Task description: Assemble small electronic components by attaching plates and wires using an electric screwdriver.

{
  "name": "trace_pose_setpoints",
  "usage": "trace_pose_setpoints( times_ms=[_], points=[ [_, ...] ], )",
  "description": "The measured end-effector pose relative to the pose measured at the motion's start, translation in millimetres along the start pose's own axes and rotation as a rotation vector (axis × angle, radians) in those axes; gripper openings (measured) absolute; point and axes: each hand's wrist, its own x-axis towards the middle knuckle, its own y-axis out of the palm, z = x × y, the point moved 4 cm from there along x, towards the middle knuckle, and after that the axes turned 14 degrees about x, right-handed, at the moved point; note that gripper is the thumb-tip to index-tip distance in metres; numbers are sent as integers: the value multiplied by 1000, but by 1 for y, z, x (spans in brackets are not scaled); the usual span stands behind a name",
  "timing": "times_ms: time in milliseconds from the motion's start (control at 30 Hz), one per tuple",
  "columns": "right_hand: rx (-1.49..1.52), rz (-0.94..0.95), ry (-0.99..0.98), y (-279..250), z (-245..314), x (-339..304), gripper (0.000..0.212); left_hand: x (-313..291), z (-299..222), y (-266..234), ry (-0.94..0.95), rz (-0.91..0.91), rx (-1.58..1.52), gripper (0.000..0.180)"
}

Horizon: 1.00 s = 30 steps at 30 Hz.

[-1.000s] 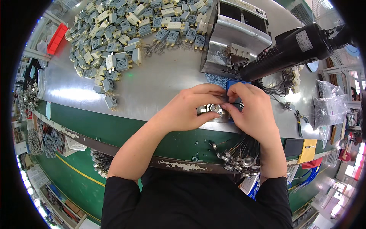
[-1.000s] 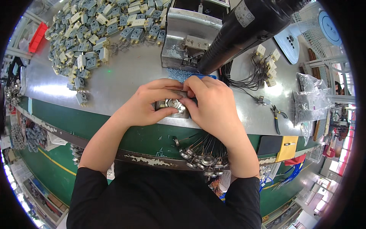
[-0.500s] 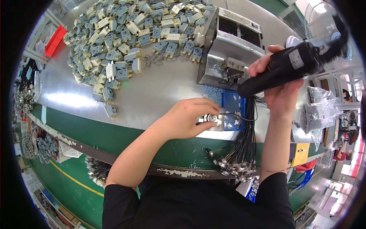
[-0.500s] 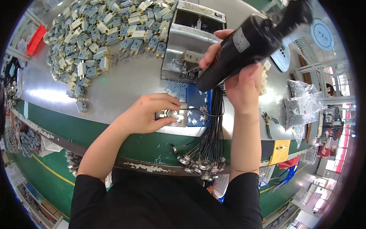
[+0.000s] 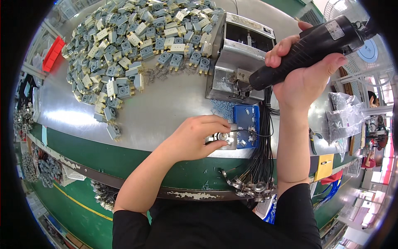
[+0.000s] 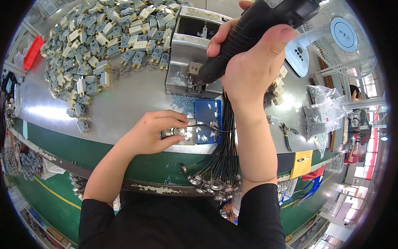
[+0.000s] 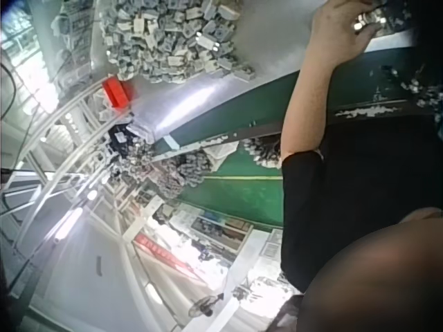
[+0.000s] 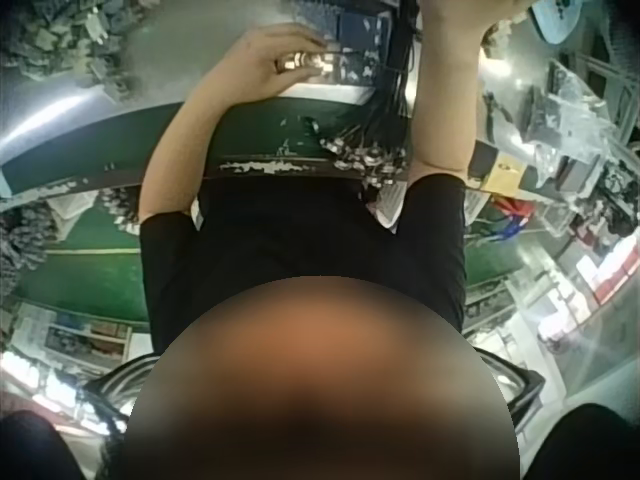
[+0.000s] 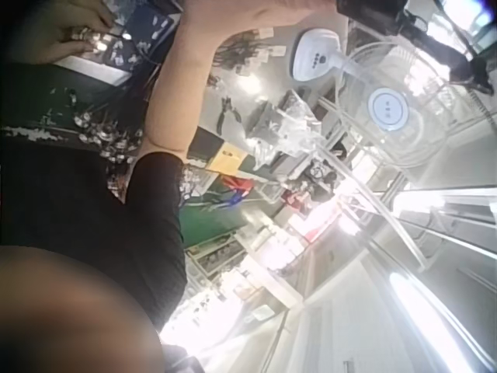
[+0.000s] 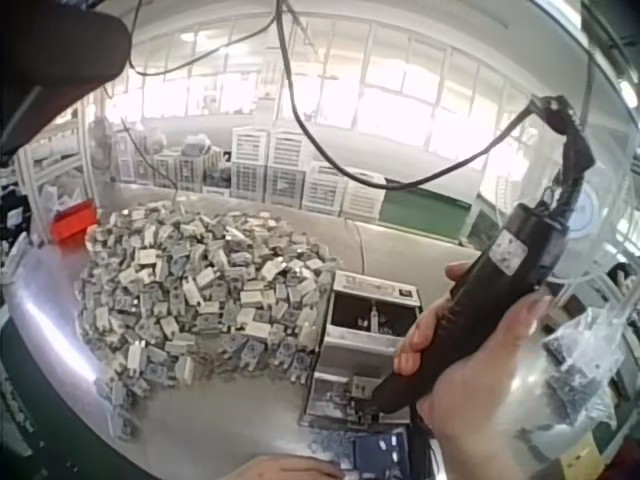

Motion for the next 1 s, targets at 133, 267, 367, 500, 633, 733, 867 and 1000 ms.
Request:
trace_pose_setpoints(
  times_ms=[133,267,367,500,633,733,867,1000],
  points=[
    [15,-7,22,-3,-6,0,109,-1,1,1,14,-6,12,26],
    [38,-9,18,-6,-10,0,106,0,1,-1,-17,21,-10,30],
    [50,19,21,-3,-13,0,103,0,2,-1,-13,16,-17,31],
    [11,41,8,5,-10,-3,101,0,0,-2,-12,13,-11,31],
    [5,94,11,6,-10,-6,101,0,0,0,-22,23,-18,30],
    [10,95,58,7,-9,-12,105,-1,0,2,-15,18,-19,30],
    [219,179,287,12,1,-39,117,-2,0,0,-8,14,-9,30],
    [125,249,345,22,12,-70,126,-1,0,-2,-3,7,6,29]
  ],
)
